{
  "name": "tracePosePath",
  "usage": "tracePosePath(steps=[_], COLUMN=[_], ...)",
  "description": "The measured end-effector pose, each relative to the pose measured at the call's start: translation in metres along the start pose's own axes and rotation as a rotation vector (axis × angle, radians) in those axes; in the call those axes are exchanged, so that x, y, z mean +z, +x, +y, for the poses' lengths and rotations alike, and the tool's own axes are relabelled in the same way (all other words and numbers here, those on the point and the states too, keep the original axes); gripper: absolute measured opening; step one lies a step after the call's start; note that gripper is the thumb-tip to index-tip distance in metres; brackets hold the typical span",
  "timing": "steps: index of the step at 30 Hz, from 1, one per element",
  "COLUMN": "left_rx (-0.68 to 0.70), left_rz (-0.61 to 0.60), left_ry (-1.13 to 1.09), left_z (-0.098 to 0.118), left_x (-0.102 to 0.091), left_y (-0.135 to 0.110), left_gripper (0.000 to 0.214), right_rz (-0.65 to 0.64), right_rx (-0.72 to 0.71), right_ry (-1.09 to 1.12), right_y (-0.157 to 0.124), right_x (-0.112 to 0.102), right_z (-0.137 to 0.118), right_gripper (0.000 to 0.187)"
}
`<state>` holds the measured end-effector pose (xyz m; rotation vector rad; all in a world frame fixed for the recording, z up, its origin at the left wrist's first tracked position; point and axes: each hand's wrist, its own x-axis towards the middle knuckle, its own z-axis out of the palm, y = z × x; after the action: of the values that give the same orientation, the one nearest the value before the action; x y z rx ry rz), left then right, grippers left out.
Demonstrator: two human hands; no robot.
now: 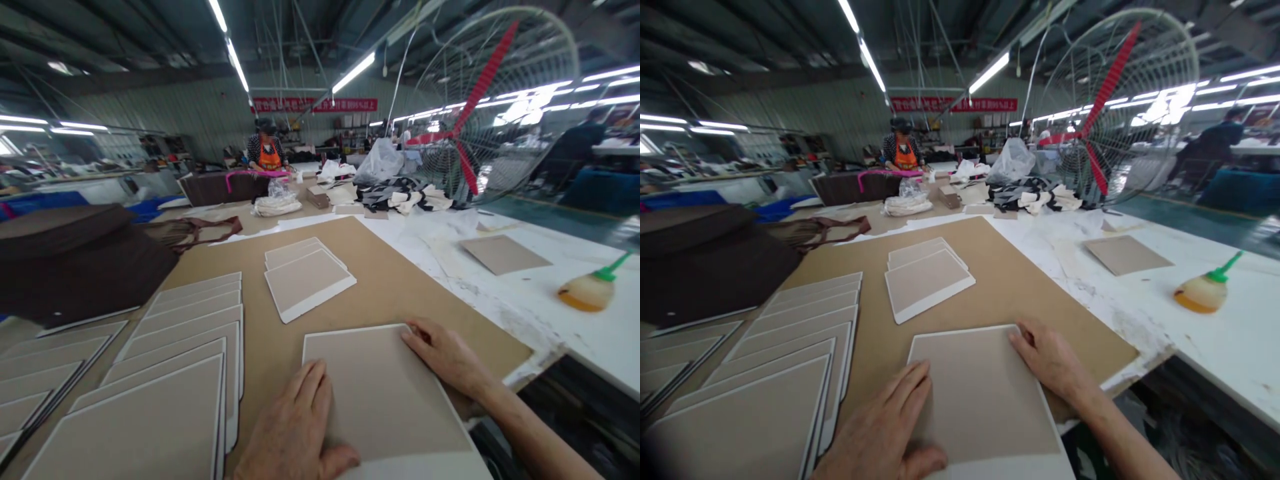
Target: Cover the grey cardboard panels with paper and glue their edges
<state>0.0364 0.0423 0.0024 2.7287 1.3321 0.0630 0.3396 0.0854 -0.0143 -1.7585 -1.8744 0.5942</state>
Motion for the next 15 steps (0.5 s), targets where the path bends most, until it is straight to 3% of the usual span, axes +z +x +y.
tracePosePath(steps=[10, 15], left_rx=[-0.068, -0.256], left_rz=[-0.041, 0.199], left_ry=[-0.089, -0.343], left_z=[0.002, -0.006], left_x=[0.001, 0.02], left_y=[-0.002, -0.014], left_gripper=[0.082, 0.127], right_rz=[0.159, 0.093], right_rx=[0.059, 0.122], right_ry=[0.26, 0.838], right_y=[0.007, 0.002], right_x=[-0.005, -0.014], right_z=[-0.006, -0.01], right_gripper=[0.025, 0.029])
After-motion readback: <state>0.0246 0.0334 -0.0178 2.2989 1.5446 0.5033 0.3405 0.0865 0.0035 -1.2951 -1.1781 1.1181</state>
